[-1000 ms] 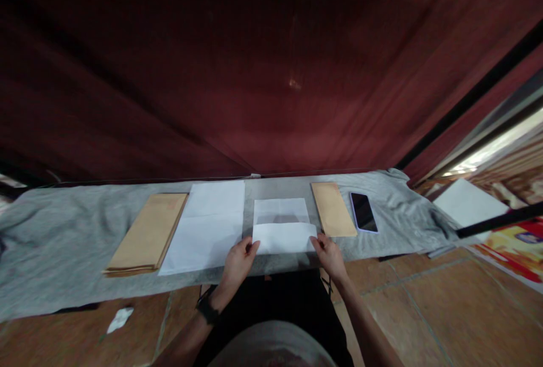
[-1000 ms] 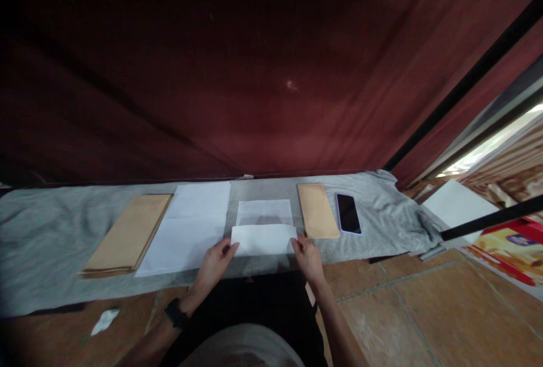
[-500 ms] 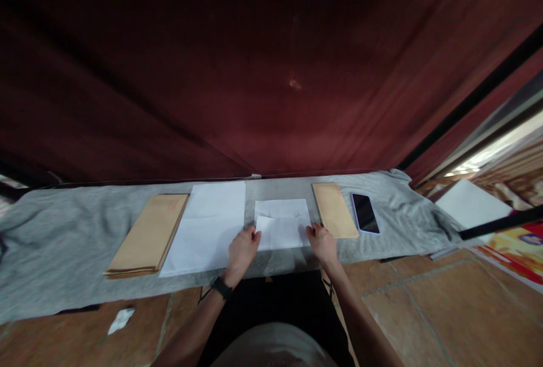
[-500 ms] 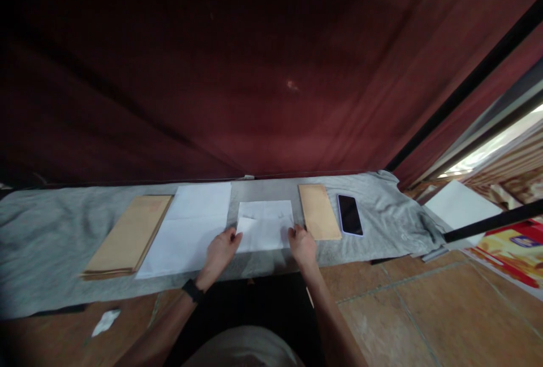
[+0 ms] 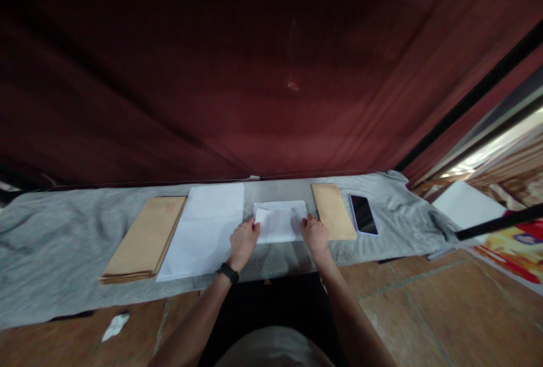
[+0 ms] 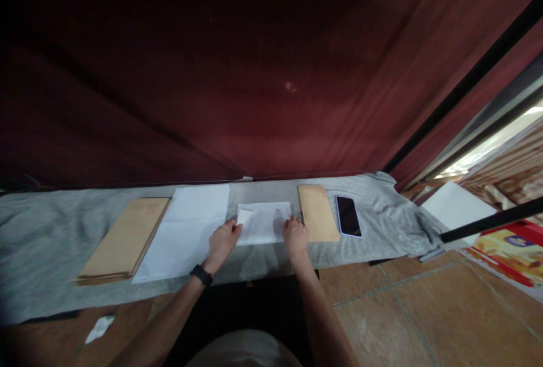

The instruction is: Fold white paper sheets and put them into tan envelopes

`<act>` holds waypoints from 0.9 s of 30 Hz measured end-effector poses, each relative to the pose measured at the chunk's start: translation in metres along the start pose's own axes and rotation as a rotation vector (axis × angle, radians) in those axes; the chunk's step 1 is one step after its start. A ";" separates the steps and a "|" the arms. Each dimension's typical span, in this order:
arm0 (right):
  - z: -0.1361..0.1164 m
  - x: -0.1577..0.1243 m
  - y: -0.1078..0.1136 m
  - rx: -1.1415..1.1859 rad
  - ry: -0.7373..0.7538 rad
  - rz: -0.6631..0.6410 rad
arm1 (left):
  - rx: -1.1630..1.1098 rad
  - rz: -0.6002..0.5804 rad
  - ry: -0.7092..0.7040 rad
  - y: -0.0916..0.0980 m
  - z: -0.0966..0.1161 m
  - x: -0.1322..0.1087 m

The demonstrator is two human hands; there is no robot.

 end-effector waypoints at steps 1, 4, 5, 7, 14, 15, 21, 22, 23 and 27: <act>-0.001 0.002 -0.001 0.000 0.002 0.004 | -0.001 0.000 0.001 0.000 0.001 0.002; -0.002 0.009 -0.004 0.001 0.003 0.014 | -0.003 0.005 0.002 0.000 0.002 0.008; -0.003 0.011 -0.005 0.002 0.004 0.016 | -0.002 0.009 0.003 0.000 0.002 0.010; -0.004 0.015 -0.008 0.004 0.006 0.023 | 0.002 0.019 0.002 -0.001 0.003 0.012; -0.006 0.021 -0.018 -0.006 0.008 0.066 | 0.036 0.076 -0.008 -0.005 0.006 0.016; -0.006 0.021 -0.019 -0.007 0.009 0.074 | 0.039 0.083 -0.011 -0.005 0.007 0.017; -0.007 0.023 -0.026 -0.014 0.019 0.134 | 0.060 0.102 -0.009 -0.009 0.009 0.019; -0.007 0.022 -0.027 -0.015 0.021 0.143 | 0.061 0.105 -0.009 -0.010 0.009 0.020; -0.007 0.022 -0.027 -0.015 0.023 0.152 | 0.061 0.108 -0.011 -0.012 0.009 0.021; -0.008 0.020 -0.029 -0.017 0.029 0.185 | 0.064 0.126 -0.019 -0.016 0.009 0.021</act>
Point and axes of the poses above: each hand's wrist, its own x-axis towards the middle knuckle, its own y-axis out of the back of the hand, z = x × y, the point moved 2 cm from there along x, towards the middle knuckle, and after that the axes turned 15 degrees about z, right-handed, at the moved point
